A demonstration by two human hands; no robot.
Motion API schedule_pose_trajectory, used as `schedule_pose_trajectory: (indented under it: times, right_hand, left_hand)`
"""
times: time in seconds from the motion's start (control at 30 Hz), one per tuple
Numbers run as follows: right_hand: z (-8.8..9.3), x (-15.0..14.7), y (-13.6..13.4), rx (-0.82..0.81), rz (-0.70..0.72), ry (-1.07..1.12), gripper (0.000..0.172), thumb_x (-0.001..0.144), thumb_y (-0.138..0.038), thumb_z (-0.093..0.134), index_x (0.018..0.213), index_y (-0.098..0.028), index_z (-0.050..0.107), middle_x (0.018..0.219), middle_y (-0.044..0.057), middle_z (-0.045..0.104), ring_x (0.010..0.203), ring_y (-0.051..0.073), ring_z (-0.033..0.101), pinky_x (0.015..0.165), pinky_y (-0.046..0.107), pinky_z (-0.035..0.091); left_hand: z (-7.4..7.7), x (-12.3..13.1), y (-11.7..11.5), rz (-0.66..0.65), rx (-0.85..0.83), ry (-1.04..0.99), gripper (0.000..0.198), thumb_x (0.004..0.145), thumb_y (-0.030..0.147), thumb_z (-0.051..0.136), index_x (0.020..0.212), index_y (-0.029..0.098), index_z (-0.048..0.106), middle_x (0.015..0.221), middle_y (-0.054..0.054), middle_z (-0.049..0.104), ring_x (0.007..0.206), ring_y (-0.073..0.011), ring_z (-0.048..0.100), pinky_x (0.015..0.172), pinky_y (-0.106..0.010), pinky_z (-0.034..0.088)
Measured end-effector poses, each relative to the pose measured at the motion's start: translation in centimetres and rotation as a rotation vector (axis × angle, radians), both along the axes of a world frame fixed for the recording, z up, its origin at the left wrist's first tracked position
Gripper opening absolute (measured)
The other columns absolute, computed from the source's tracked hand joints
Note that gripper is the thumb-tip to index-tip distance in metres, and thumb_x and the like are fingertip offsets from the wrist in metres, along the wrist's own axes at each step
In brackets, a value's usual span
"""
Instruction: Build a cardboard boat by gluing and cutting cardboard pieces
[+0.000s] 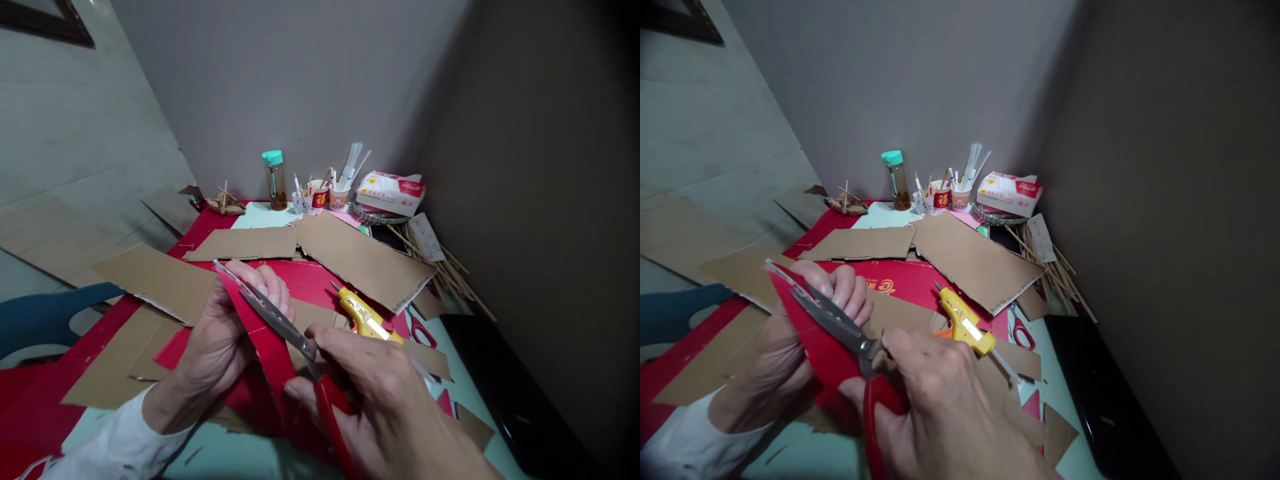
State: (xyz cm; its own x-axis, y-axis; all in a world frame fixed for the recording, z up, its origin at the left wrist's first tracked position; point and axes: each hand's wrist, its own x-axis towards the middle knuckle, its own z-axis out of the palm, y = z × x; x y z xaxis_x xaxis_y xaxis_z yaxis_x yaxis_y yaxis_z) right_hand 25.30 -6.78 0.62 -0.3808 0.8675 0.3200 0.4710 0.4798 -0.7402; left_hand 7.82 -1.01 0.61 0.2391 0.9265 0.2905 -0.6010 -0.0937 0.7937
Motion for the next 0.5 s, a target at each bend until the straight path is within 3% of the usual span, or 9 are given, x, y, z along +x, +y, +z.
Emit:
schedule_pose_trajectory:
  times: [0.5]
  right_hand:
    - [-0.83,0.75,0.04,0.151,-0.014,-0.127,0.017,0.098,-0.035,0.060,0.095,-0.018,0.062,0.075,0.002,0.062,0.060,0.014,0.053,0.056,0.025,0.040]
  left_hand:
    - [-0.60,0.12,0.28,-0.020,-0.030,-0.005,0.020,0.088,0.028,0.075,0.075,0.018,0.064,0.069,0.004,0.061,0.061,-0.0094,0.057,0.058,-0.021,0.051]
